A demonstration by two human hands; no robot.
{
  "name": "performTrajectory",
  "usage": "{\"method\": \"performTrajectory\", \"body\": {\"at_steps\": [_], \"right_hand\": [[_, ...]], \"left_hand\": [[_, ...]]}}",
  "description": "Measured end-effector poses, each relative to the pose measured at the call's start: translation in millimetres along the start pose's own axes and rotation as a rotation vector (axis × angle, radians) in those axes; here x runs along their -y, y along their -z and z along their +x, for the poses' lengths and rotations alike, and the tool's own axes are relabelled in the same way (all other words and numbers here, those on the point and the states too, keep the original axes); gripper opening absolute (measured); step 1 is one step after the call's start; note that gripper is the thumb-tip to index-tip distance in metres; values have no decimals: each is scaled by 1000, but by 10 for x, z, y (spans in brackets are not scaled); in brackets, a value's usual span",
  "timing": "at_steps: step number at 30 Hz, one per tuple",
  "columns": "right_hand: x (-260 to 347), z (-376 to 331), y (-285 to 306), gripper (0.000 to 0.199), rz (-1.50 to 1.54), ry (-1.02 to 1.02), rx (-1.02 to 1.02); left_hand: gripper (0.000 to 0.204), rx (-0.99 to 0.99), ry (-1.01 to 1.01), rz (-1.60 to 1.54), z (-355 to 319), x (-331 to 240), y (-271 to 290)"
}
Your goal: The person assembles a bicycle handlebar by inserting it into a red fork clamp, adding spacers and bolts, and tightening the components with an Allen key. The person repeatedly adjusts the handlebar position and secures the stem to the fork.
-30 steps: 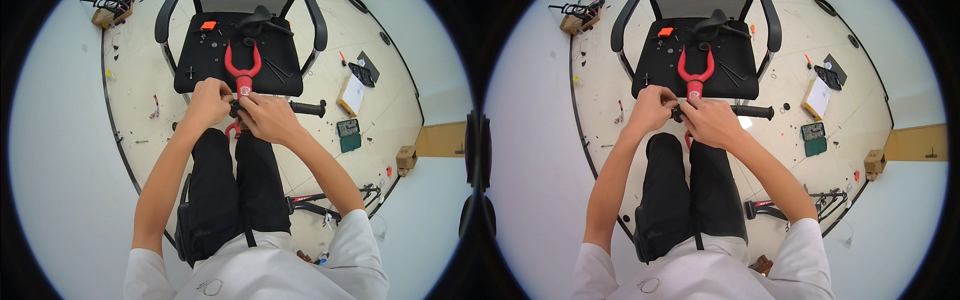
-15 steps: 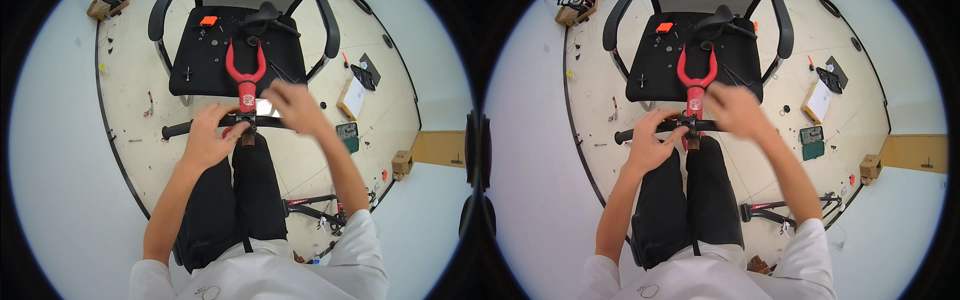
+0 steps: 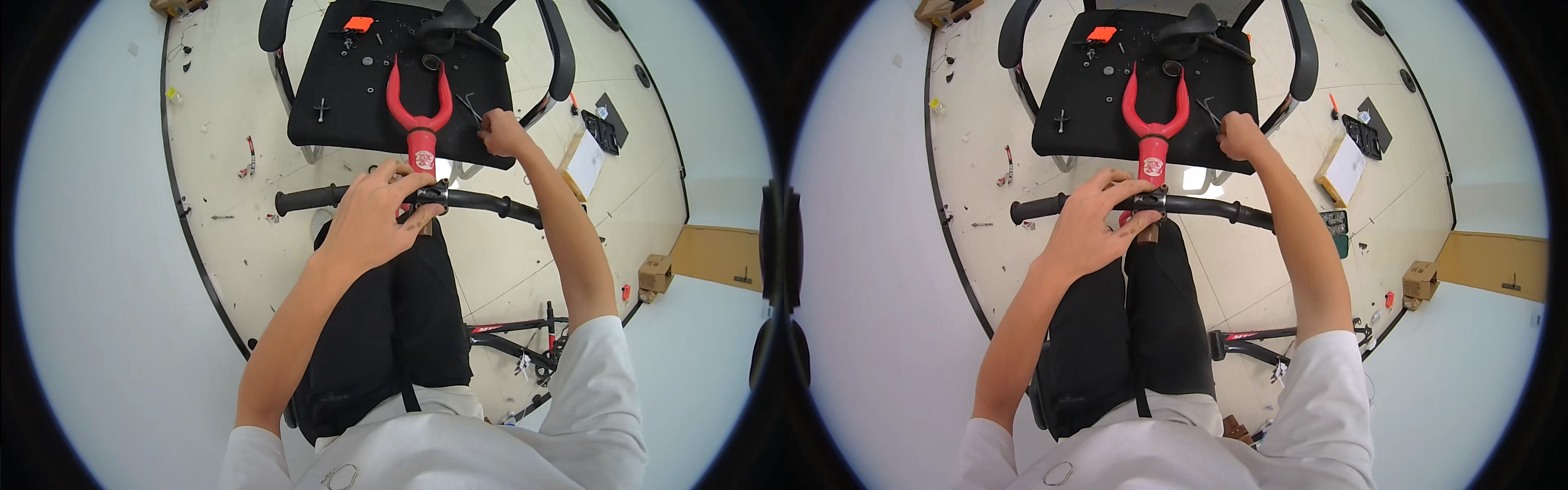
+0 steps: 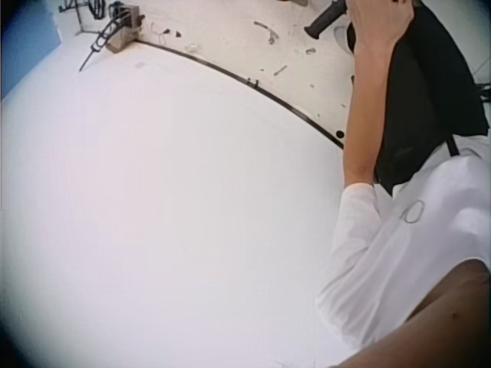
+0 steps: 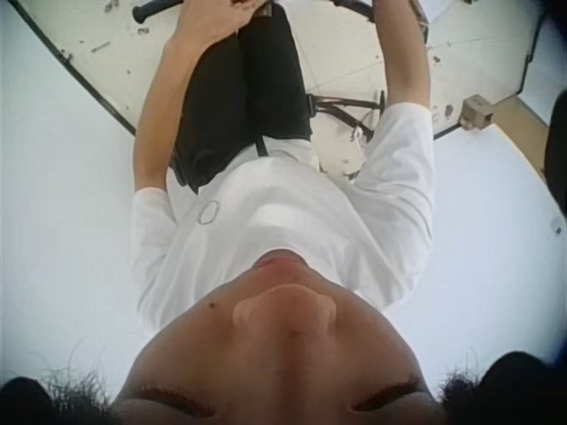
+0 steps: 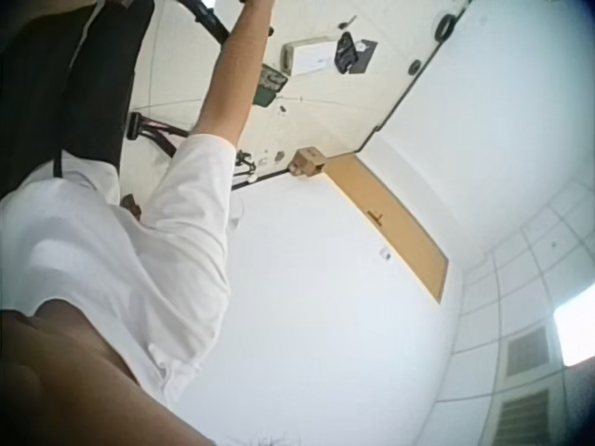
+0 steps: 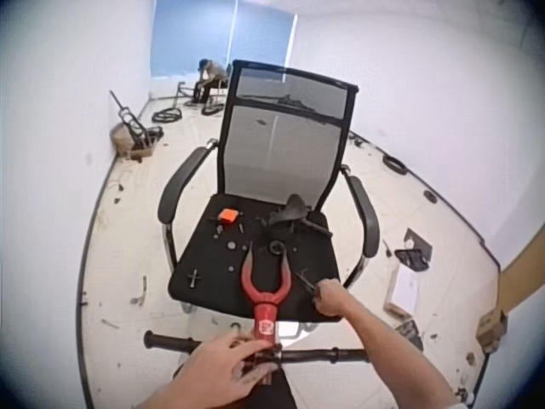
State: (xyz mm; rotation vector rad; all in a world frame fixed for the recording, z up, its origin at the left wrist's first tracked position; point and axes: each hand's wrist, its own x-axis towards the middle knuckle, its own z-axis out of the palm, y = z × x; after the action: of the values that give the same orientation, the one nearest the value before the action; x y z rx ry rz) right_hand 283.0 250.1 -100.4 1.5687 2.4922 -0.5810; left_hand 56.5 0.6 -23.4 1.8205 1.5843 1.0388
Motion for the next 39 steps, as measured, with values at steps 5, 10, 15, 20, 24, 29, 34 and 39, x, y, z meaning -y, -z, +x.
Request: {"method": "performTrajectory", "body": {"at_steps": [5, 10, 15, 20, 24, 29, 34, 39], "right_hand": [[641, -811, 434, 17, 961, 116, -98], [1144, -1459, 360, 11, 1051, 296, -79], [1149, -1491, 335, 10, 925, 336, -155], [1228, -1538, 406, 9, 803, 357, -158], [1188, -1507, 392, 9, 866, 345, -156], [1130, -1435, 343, 9, 768, 421, -211], [1177, -1426, 335, 15, 647, 561, -324], [1213, -1485, 374, 16, 606, 534, -339]], "left_hand": [[33, 65, 97, -53, 10, -25, 51], [38, -21, -30, -33, 90, -16, 64], [39, 38, -10, -31, 127, -33, 54], [35, 35, 2, 7, 115, -80, 76], [34, 37, 19, 7, 111, -89, 54], [29, -44, -32, -6, 183, -66, 45], [19, -260, -136, -187, 371, -229, 79], [17, -165, -90, -153, 488, -349, 106]]}}
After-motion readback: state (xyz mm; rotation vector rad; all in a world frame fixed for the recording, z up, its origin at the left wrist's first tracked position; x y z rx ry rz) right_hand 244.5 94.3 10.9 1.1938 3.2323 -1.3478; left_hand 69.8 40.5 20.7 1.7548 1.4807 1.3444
